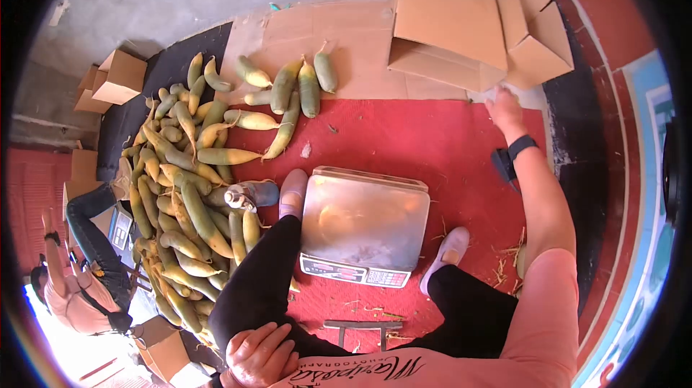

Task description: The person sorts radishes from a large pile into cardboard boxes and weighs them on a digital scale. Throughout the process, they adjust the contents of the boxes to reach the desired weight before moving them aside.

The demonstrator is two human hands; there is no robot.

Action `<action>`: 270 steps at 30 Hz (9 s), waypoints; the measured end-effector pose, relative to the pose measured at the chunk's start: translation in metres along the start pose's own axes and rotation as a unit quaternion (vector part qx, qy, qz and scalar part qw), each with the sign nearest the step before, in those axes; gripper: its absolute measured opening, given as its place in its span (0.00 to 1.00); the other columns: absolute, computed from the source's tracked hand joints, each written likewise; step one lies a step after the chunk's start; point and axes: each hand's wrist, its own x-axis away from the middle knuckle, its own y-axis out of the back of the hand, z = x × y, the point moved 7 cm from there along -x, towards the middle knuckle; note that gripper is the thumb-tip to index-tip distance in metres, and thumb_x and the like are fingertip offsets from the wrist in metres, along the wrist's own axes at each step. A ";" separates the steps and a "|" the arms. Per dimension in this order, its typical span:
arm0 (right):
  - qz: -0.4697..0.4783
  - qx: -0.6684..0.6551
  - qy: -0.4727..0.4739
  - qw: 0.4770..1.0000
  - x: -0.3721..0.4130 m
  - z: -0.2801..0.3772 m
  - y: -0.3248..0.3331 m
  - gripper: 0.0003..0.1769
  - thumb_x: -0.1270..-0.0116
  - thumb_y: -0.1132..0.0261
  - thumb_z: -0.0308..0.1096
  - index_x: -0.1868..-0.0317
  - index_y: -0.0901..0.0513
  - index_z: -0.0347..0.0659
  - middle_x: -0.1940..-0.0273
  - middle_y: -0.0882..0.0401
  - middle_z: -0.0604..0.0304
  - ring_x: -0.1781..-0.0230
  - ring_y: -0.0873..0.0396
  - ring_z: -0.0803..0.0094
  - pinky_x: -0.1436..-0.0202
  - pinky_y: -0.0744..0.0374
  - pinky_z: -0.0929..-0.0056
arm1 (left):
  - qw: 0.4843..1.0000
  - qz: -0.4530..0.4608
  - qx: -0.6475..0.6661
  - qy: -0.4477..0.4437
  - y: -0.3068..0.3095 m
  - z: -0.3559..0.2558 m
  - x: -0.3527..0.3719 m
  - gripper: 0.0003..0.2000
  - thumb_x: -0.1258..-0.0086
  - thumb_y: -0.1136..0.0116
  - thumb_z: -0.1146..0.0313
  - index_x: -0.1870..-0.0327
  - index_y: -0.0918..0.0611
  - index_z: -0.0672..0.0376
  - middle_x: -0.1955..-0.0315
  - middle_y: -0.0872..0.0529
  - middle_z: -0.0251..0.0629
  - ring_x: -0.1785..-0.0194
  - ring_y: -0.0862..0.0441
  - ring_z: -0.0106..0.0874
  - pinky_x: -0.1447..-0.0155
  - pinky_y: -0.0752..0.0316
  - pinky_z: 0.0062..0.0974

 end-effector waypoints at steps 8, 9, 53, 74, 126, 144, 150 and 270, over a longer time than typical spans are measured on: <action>-0.080 0.108 0.100 0.986 -0.105 0.061 -0.031 0.28 0.41 0.40 0.32 0.39 0.35 0.42 0.46 0.29 0.50 0.47 0.27 0.53 0.44 0.28 0.58 | 0.997 0.053 -0.056 0.015 -0.005 0.027 -0.029 0.05 0.47 0.38 0.61 0.71 0.18 0.48 0.60 0.15 0.30 0.54 0.22 0.28 0.55 0.31 0.26; -0.069 0.140 0.104 0.982 -0.116 0.065 -0.040 0.28 0.39 0.44 0.29 0.37 0.37 0.42 0.45 0.30 0.50 0.47 0.27 0.54 0.45 0.27 0.58 | 0.999 0.019 -0.047 0.008 0.002 0.029 -0.041 0.06 0.44 0.39 0.63 0.70 0.17 0.53 0.63 0.14 0.33 0.58 0.19 0.31 0.58 0.27 0.25; -0.061 0.204 -0.008 0.977 -0.163 -0.135 0.034 0.31 0.41 0.43 0.37 0.36 0.36 0.41 0.44 0.29 0.51 0.40 0.35 0.55 0.34 0.38 0.59 | 0.998 -0.022 -0.062 -0.009 0.002 0.027 -0.108 0.06 0.38 0.44 0.66 0.68 0.18 0.56 0.64 0.14 0.35 0.60 0.17 0.31 0.58 0.27 0.24; 0.045 0.245 0.139 0.959 0.160 -0.095 0.093 0.06 0.48 0.41 0.30 0.72 0.20 0.38 0.68 0.27 0.54 0.61 0.27 0.57 0.60 0.25 0.63 | 0.998 -0.064 -0.011 -0.021 0.005 0.010 -0.043 0.07 0.38 0.42 0.65 0.63 0.17 0.56 0.62 0.14 0.34 0.57 0.17 0.31 0.56 0.27 0.25; -0.057 -0.088 0.069 0.992 0.458 0.052 0.223 0.16 0.33 0.46 0.37 0.52 0.23 0.33 0.53 0.24 0.45 0.51 0.26 0.52 0.45 0.29 0.63 | 0.779 -0.142 0.167 0.588 -0.249 0.162 0.407 0.16 0.43 0.43 0.63 0.56 0.21 0.60 0.58 0.20 0.49 0.49 0.25 0.45 0.44 0.31 0.37; -0.044 0.022 0.234 0.971 0.222 0.165 0.140 0.23 0.43 0.36 0.35 0.46 0.26 0.41 0.49 0.25 0.47 0.48 0.28 0.51 0.44 0.30 0.59 | 0.779 -0.093 0.186 0.591 -0.266 0.102 0.442 0.08 0.44 0.46 0.64 0.72 0.16 0.57 0.71 0.18 0.51 0.62 0.21 0.47 0.54 0.25 0.39; 0.100 0.098 0.124 0.982 0.219 0.167 0.102 0.21 0.43 0.35 0.40 0.50 0.22 0.43 0.49 0.24 0.52 0.47 0.27 0.55 0.44 0.29 0.61 | 0.777 -0.101 0.183 0.594 -0.255 0.086 0.448 0.08 0.44 0.46 0.66 0.74 0.17 0.58 0.73 0.18 0.51 0.64 0.21 0.48 0.55 0.25 0.39; 0.018 -0.072 0.288 0.955 0.423 0.208 0.205 0.15 0.38 0.39 0.33 0.56 0.23 0.30 0.61 0.22 0.38 0.59 0.23 0.46 0.55 0.25 0.60 | 0.744 -0.219 -0.050 0.629 -0.199 0.212 0.505 0.19 0.47 0.40 0.66 0.51 0.24 0.55 0.48 0.26 0.43 0.45 0.30 0.45 0.41 0.34 0.38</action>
